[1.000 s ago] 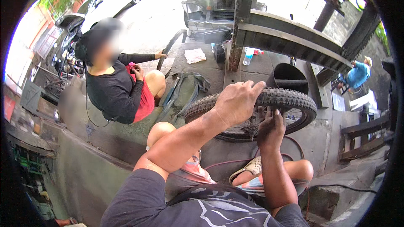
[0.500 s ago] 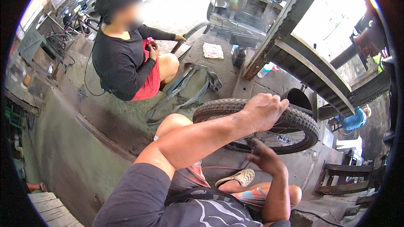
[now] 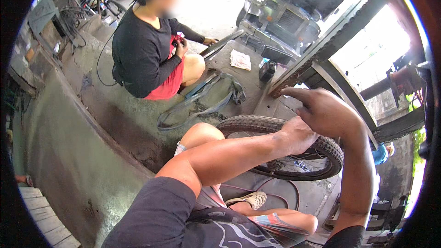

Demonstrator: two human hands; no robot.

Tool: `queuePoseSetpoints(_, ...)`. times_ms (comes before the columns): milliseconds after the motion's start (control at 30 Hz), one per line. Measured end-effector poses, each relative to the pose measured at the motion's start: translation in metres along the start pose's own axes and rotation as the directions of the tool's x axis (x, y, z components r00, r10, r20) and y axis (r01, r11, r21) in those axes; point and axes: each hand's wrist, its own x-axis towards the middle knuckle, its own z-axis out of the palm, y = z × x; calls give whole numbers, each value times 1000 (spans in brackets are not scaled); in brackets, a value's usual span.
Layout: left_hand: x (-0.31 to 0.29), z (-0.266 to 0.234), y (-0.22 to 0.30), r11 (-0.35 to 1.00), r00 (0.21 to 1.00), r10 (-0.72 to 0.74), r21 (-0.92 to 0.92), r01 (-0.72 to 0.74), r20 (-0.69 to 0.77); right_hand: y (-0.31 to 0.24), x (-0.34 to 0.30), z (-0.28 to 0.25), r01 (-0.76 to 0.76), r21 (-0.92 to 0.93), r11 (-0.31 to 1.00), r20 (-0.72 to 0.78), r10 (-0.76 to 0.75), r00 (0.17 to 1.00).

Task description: The person removes a bicycle tire from the rim, inspects the inner tube, and then reinstalls the tire onto the rim by hand. The person works on the wheel while sitting on the floor in a workshop.

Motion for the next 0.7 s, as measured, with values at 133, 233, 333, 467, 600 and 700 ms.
queuePoseSetpoints(133, 2, 0, 28, 986, 979, -27, -153, 59, 203, 16, 63, 45, -54, -261, 964, 276, 128, 953)
queuePoseSetpoints(233, 1, 61, -38, 816, 930, -18, -543, -199, -368, -59, 132, 38, 103, -370, 923, 375, 47, 926)
queuePoseSetpoints(333, -2, 8, 20, 797, 964, -138, -553, 244, 226, -16, 117, 73, 54, -341, 939, 444, 110, 889)
queuePoseSetpoints(467, -7, -17, 21, 977, 967, -102, -161, 142, 233, -28, 135, 75, 59, -411, 910, 492, 167, 854)
queuePoseSetpoints(600, -7, -32, 20, 872, 941, -150, -409, 270, 302, -25, 145, 79, 61, -456, 888, 514, 207, 832)
queuePoseSetpoints(700, -9, -11, 14, 773, 957, -154, -573, 273, 247, -27, 143, 77, 56, -455, 889, 494, 199, 847)
